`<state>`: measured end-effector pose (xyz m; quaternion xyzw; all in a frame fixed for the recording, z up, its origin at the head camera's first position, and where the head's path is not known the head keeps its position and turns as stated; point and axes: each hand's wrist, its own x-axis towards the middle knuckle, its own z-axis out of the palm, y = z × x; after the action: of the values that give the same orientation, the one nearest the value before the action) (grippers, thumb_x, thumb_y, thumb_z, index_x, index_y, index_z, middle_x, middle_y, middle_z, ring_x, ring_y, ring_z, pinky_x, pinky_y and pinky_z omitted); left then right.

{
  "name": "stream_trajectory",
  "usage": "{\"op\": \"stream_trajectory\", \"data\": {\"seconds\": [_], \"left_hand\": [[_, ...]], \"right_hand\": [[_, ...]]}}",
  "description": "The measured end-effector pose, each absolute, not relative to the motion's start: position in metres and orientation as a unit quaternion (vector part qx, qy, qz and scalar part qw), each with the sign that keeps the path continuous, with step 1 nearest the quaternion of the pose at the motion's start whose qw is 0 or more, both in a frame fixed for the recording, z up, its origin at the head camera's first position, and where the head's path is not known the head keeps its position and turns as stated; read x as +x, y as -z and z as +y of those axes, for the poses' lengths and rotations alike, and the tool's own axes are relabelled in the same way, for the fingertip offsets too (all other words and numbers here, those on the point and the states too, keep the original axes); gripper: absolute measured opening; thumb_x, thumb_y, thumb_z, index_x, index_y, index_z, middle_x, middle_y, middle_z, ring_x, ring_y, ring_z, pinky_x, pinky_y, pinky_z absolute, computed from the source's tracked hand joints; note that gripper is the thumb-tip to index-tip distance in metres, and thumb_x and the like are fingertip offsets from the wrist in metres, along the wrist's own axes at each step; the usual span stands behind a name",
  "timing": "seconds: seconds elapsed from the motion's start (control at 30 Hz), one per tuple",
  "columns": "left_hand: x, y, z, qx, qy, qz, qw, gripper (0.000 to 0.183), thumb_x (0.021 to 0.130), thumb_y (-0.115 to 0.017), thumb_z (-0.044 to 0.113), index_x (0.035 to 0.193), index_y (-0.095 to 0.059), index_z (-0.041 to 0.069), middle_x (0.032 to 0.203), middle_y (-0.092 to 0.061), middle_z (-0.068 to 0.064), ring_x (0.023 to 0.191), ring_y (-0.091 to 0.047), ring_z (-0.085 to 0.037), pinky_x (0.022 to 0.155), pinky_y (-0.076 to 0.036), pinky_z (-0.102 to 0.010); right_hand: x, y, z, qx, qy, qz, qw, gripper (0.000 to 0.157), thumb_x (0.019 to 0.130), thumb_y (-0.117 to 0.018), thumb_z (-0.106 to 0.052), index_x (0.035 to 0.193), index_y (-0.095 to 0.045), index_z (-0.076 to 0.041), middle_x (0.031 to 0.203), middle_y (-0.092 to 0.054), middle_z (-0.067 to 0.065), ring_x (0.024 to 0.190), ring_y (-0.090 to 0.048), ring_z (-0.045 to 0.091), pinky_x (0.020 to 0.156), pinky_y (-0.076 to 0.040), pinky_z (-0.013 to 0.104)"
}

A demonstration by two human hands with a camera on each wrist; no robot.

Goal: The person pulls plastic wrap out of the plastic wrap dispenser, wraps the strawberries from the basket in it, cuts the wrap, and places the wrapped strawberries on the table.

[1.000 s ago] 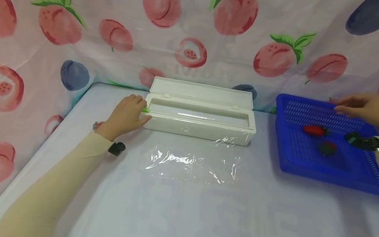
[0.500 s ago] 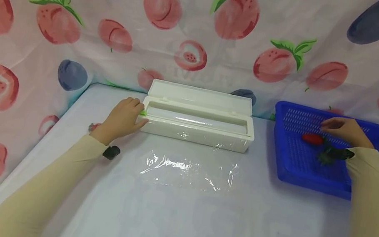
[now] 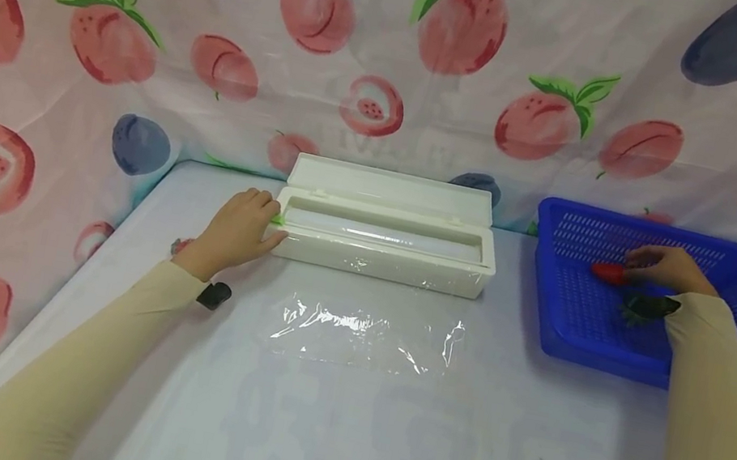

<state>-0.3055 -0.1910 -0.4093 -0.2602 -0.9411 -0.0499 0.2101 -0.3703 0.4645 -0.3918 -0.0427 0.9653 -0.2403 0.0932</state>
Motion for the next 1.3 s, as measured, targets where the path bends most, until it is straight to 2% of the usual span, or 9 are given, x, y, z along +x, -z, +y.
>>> {"op": "stream_trajectory", "data": {"seconds": [0.1, 0.17, 0.43, 0.67, 0.87, 1.03, 1.3], "left_hand": [[-0.307, 0.409, -0.192, -0.259, 0.049, -0.942, 0.207, 0.033, 0.083, -0.068, 0.026, 0.091, -0.057, -0.005, 0.089, -0.058, -0.018, 0.085, -0.053, -0.034, 0.080, -0.044, -0.044], [-0.307, 0.409, -0.192, -0.258, 0.050, -0.943, 0.206, 0.033, 0.083, -0.068, 0.026, 0.091, -0.058, -0.005, 0.090, -0.058, -0.018, 0.085, -0.053, -0.034, 0.080, -0.044, -0.044], [-0.309, 0.409, -0.193, -0.257, 0.055, -0.945, 0.197, 0.033, 0.083, -0.068, 0.025, 0.091, -0.057, -0.004, 0.089, -0.058, -0.018, 0.085, -0.053, -0.033, 0.080, -0.044, -0.045], [-0.311, 0.408, -0.192, -0.263, 0.055, -0.944, 0.193, 0.032, 0.084, -0.068, 0.025, 0.090, -0.057, -0.004, 0.088, -0.057, -0.017, 0.083, -0.052, -0.033, 0.079, -0.044, -0.044], [-0.314, 0.406, -0.192, -0.265, 0.053, -0.944, 0.189, 0.032, 0.084, -0.068, 0.025, 0.089, -0.057, -0.004, 0.087, -0.056, -0.017, 0.083, -0.052, -0.033, 0.079, -0.043, -0.044], [-0.315, 0.405, -0.193, -0.265, 0.050, -0.944, 0.190, 0.032, 0.084, -0.068, 0.026, 0.088, -0.057, -0.004, 0.086, -0.056, -0.017, 0.082, -0.052, -0.033, 0.078, -0.044, -0.044], [-0.318, 0.404, -0.195, -0.264, 0.048, -0.946, 0.184, 0.032, 0.084, -0.067, 0.026, 0.089, -0.057, -0.004, 0.086, -0.056, -0.016, 0.083, -0.052, -0.033, 0.078, -0.043, -0.044]], "right_hand": [[-0.370, 0.392, 0.463, -0.031, 0.258, 0.958, 0.123, 0.054, 0.088, -0.062, -0.022, 0.123, -0.047, 0.015, 0.123, -0.050, 0.036, 0.115, -0.041, 0.048, 0.092, -0.039, 0.056], [-0.371, 0.393, 0.462, -0.033, 0.249, 0.960, 0.126, 0.054, 0.087, -0.063, -0.023, 0.123, -0.048, 0.015, 0.124, -0.048, 0.036, 0.116, -0.041, 0.049, 0.092, -0.039, 0.058], [-0.375, 0.397, 0.463, -0.051, 0.219, 0.966, 0.125, 0.052, 0.084, -0.067, -0.021, 0.120, -0.051, 0.013, 0.123, -0.048, 0.038, 0.113, -0.042, 0.050, 0.092, -0.037, 0.061], [-0.377, 0.399, 0.465, -0.050, 0.212, 0.963, 0.160, 0.055, 0.080, -0.071, -0.018, 0.123, -0.051, 0.011, 0.123, -0.048, 0.037, 0.111, -0.044, 0.048, 0.087, -0.042, 0.056], [-0.374, 0.392, 0.457, -0.058, 0.202, 0.960, 0.187, 0.059, 0.077, -0.071, -0.009, 0.127, -0.047, 0.012, 0.125, -0.044, 0.039, 0.109, -0.044, 0.048, 0.084, -0.046, 0.050], [-0.373, 0.389, 0.452, -0.063, 0.190, 0.960, 0.196, 0.058, 0.077, -0.070, -0.007, 0.126, -0.046, 0.012, 0.125, -0.043, 0.040, 0.108, -0.044, 0.049, 0.087, -0.043, 0.056], [-0.374, 0.391, 0.452, -0.065, 0.191, 0.961, 0.191, 0.057, 0.079, -0.071, -0.013, 0.123, -0.048, 0.013, 0.120, -0.048, 0.040, 0.107, -0.048, 0.049, 0.087, -0.043, 0.057]]}}
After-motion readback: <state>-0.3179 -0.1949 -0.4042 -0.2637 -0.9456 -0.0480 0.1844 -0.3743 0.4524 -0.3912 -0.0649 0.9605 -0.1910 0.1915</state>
